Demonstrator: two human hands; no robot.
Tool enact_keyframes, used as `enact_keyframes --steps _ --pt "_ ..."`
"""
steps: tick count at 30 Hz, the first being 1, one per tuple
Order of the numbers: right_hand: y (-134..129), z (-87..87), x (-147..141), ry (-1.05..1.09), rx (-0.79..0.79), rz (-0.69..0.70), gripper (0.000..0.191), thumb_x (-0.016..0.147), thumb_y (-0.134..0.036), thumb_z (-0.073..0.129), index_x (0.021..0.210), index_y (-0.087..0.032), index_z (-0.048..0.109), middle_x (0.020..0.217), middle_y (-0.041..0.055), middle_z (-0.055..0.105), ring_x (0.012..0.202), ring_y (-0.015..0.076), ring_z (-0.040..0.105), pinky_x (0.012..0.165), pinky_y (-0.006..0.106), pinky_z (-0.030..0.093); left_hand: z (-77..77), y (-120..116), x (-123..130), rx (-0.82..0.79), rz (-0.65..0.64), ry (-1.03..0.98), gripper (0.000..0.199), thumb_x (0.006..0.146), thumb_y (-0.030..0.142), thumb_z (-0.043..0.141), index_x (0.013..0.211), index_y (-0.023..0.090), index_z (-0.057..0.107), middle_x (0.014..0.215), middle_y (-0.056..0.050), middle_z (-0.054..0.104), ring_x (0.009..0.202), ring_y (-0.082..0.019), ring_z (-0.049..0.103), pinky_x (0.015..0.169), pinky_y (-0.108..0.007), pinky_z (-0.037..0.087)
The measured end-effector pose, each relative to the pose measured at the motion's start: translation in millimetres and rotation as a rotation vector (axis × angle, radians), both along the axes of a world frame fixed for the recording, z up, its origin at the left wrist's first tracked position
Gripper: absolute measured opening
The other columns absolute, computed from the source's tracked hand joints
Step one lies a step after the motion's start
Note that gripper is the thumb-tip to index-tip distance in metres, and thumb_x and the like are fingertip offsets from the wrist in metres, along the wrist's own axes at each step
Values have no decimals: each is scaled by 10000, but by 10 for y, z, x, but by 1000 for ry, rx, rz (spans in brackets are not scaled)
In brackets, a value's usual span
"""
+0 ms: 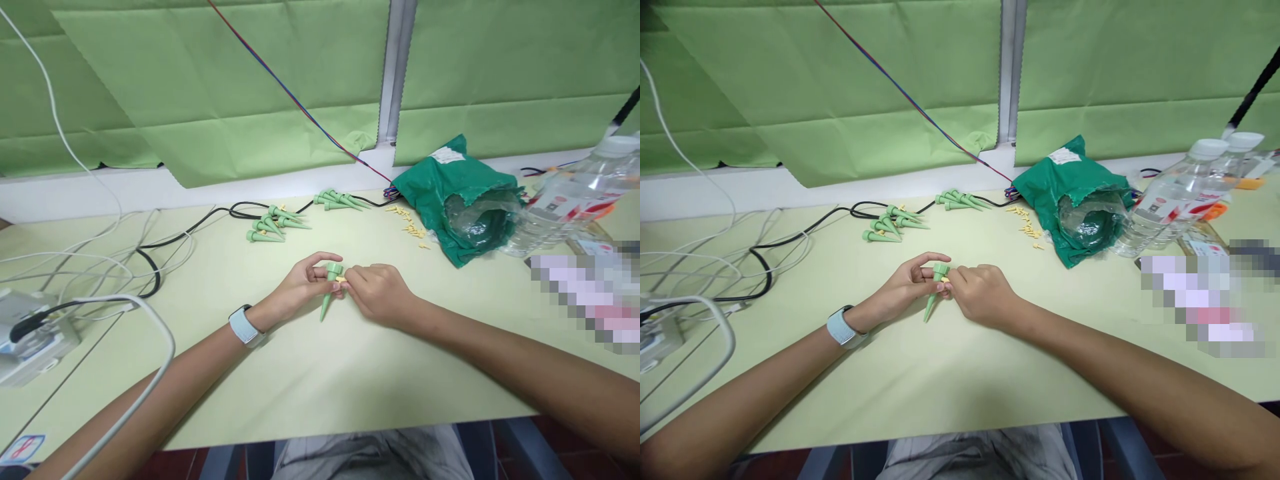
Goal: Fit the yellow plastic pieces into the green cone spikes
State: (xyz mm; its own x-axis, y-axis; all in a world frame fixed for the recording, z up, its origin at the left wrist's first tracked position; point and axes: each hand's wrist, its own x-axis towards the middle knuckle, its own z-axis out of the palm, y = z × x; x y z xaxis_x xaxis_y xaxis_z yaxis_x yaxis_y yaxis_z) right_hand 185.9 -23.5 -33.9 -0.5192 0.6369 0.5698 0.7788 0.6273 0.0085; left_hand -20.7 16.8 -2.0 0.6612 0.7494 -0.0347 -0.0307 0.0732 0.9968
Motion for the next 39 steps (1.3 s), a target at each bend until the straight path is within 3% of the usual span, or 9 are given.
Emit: enact_keyframes --steps 7,13,16,25,30,32,35,39 --pt "-75 6 -45 196 -281 -64 259 1049 -273 375 883 -187 554 771 20 685 595 142 536 572 305 241 4 -9 3 18 10 -12 497 823 260 792 1269 184 586 757 -10 668 797 -216 715 848 -396 543" --pt "-33 20 -21 179 -116 -4 297 1056 -354 392 917 -173 583 813 53 690 652 154 569 587 305 259 37 -16 6 10 54 22 551 795 252 817 1300 203 603 739 11 661 742 -188 715 790 -331 540" --pt "-15 8 -2 169 -126 31 307 1068 -306 355 909 -176 584 804 45 679 679 154 580 602 300 277 27 -9 4 20 40 32 564 808 261 807 1322 196 585 762 0 669 763 -202 723 822 -358 543" --pt "0 57 21 479 -453 51 191 1053 -282 415 962 -213 569 915 18 695 766 150 608 687 264 378 21 15 -13 121 24 68 364 918 354 666 1245 196 637 955 -70 693 911 -211 681 871 -367 530" --pt "53 35 44 538 -504 45 119 1012 -238 457 986 -218 571 872 5 672 737 150 585 685 268 380 8 252 -185 357 226 274 331 887 421 669 1130 196 673 855 -38 660 809 -190 642 737 -304 513" --pt "61 19 48 549 -513 37 93 988 -221 480 992 -218 573 877 3 671 712 142 570 671 265 376 -8 415 -340 509 311 408 346 855 464 689 1067 191 677 791 -19 635 724 -179 607 700 -305 498" --pt "62 4 51 559 -533 28 86 969 -212 491 991 -221 574 854 -7 666 666 131 544 647 264 369 -24 650 -635 721 507 591 347 842 517 671 966 193 656 902 -34 673 752 -176 593 698 -298 465" --pt "63 1 51 553 -550 20 94 959 -208 490 993 -230 575 841 -17 665 647 126 535 632 263 360 -21 842 -947 837 760 896 365 831 567 653 914 216 598 829 -18 666 712 -183 571 628 -300 382"
